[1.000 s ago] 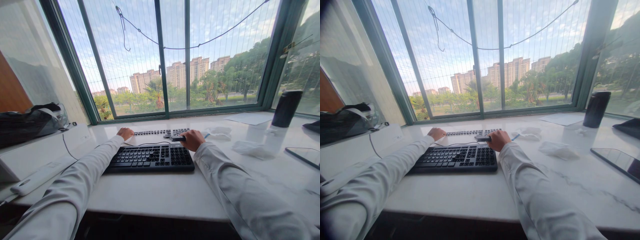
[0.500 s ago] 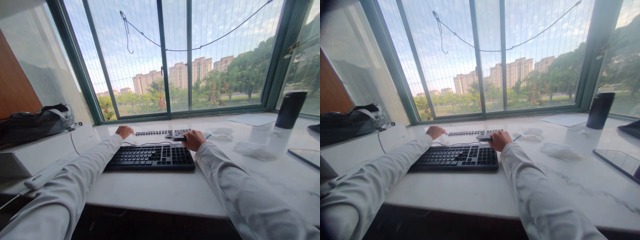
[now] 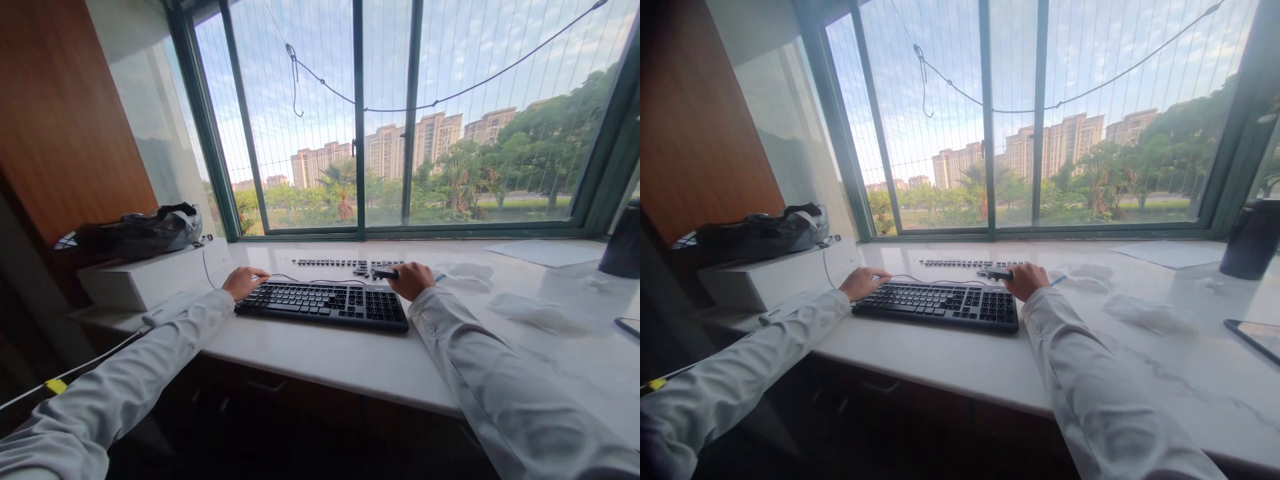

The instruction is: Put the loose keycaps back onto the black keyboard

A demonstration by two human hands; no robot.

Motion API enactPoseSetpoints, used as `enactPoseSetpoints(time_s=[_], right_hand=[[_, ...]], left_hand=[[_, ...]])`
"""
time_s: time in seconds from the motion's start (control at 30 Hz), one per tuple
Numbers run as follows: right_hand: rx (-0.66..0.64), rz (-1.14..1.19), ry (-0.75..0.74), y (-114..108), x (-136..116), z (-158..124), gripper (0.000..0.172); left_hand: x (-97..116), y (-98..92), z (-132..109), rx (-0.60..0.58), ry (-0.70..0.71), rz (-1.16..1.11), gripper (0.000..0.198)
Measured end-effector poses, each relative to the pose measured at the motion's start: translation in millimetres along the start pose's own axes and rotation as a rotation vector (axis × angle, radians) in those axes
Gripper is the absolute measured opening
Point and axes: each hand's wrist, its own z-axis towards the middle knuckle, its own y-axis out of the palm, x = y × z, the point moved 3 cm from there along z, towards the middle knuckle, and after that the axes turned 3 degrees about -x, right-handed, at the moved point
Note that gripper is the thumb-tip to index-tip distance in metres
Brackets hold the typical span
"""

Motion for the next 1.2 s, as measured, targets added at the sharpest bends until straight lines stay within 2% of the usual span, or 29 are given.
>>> enactPoseSetpoints(time_s=[0.13, 0.23, 0.53, 0.83, 0.93, 1.03, 1.1, 1.2], right_hand=[[0.013, -0.005, 0.02, 1, 0, -2, 0.027], [0.025, 0.001, 0.037, 3, 1, -2, 0.027], [0.02, 0.017, 0.107, 12, 4, 4, 0.031], [0.086, 0.011, 0.133, 7, -13, 6, 0.031], [0.1, 0.048, 0.142, 3, -30, 9, 0.031], [0.146, 0.164, 0.095, -2, -64, 20, 0.033], [0.179, 0.331, 0.041, -4, -94, 32, 0.038], [0.17, 0.675, 0.058, 0, -146, 55, 0.042]], left_hand=[[-10, 6.7, -29, 0.068, -0.054, -0.079, 0.033], [-17, 11.9, -37, 0.111, -0.102, -0.152, 0.034], [-23, 23.0, -33, 0.083, -0.065, -0.211, 0.029], [-22, 21.3, -33, 0.073, -0.064, -0.233, 0.029], [-22, 21.8, -33, 0.071, -0.057, -0.25, 0.029], [-23, 23.2, -32, 0.077, -0.046, -0.264, 0.028], [-23, 24.4, -32, 0.079, -0.035, -0.259, 0.028], [-24, 26.3, -32, 0.063, -0.058, -0.237, 0.029]])
